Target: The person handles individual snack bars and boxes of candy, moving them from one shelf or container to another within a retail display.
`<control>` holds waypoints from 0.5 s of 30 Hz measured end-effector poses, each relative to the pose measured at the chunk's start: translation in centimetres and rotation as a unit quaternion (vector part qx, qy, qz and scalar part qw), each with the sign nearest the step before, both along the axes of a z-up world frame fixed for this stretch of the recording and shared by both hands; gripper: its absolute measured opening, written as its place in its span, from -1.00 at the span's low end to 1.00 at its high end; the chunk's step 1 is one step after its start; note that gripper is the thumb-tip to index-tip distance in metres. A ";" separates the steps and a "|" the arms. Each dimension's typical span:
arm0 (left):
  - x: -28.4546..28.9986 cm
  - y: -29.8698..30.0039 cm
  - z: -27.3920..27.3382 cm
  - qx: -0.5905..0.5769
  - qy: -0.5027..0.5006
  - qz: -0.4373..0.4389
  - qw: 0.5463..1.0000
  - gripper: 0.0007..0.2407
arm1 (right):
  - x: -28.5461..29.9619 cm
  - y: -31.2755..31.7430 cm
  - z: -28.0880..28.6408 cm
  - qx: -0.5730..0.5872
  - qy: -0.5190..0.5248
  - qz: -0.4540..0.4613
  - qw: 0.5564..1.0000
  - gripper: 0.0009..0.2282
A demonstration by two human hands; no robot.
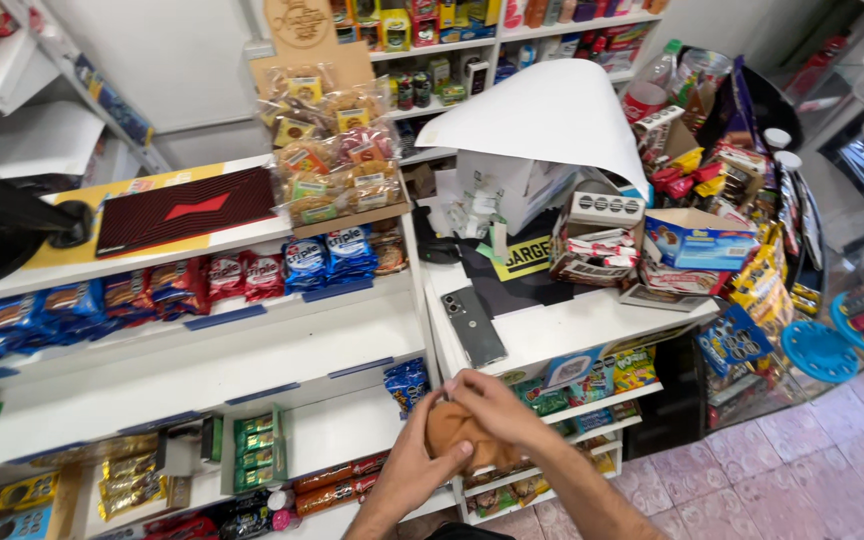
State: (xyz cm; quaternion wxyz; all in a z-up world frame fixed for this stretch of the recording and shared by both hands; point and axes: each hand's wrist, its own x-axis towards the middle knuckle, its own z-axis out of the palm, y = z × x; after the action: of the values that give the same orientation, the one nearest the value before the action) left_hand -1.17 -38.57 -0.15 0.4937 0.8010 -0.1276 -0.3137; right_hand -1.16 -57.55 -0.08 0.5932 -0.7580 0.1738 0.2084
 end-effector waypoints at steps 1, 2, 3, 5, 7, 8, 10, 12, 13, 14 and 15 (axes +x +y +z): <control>0.1 -0.6 0.4 -0.016 0.053 0.012 0.998 -0.42 | -0.6 0.3 0.6 0.041 -0.027 -0.012 0.999 -0.76; 0.1 -1.2 0.7 -0.031 0.107 0.024 0.993 -0.62 | -1.2 0.7 1.2 0.083 -0.054 -0.023 0.995 -0.73; 0.1 -1.5 -0.2 -0.030 0.108 0.018 0.994 -0.62 | -1.1 -0.5 0.1 0.082 -0.054 -0.029 0.995 -0.73; 0.1 -1.8 -1.9 -0.118 0.094 0.047 0.987 -0.66 | -1.1 -2.7 -2.1 -0.007 -0.061 0.002 0.998 -0.70; 0.2 -1.9 -2.3 -0.119 0.116 0.058 0.984 -0.65 | -0.5 -6.4 -3.0 -0.107 -0.084 -0.021 0.991 -0.68; 0.2 -1.9 -2.5 -0.121 0.137 0.074 0.980 -0.63 | -0.2 -8.3 -3.4 -0.206 -0.105 -0.037 0.972 -0.63; 0.3 -1.7 -2.0 -0.123 0.138 0.085 0.979 -0.63 | 0.5 -12.0 -2.6 -0.260 -0.102 -0.098 0.955 -0.62; 0.2 -1.4 -1.8 -0.126 0.138 0.099 0.977 -0.63 | 1.4 -14.9 -1.7 -0.312 -0.100 -0.154 0.932 -0.60; 0.2 -1.3 -1.7 -0.133 0.146 0.112 0.974 -0.63 | 2.1 -15.9 -1.2 -0.380 -0.136 -0.141 0.904 -0.57; 0.1 -1.1 -1.6 -0.140 0.154 0.125 0.970 -0.64 | 2.7 -16.9 -0.7 -0.445 -0.172 -0.126 0.870 -0.53; 0.1 -0.9 -1.2 -0.140 0.153 0.127 0.970 -0.64 | 3.4 -17.7 -1.2 -0.445 -0.173 -0.124 0.870 -0.53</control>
State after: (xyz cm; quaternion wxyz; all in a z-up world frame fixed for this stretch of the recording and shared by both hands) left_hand -1.09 -39.48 -1.32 0.6506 0.6758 0.0100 -0.3464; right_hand 2.20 -75.30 -1.33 0.2349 -0.9378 0.2351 -0.1007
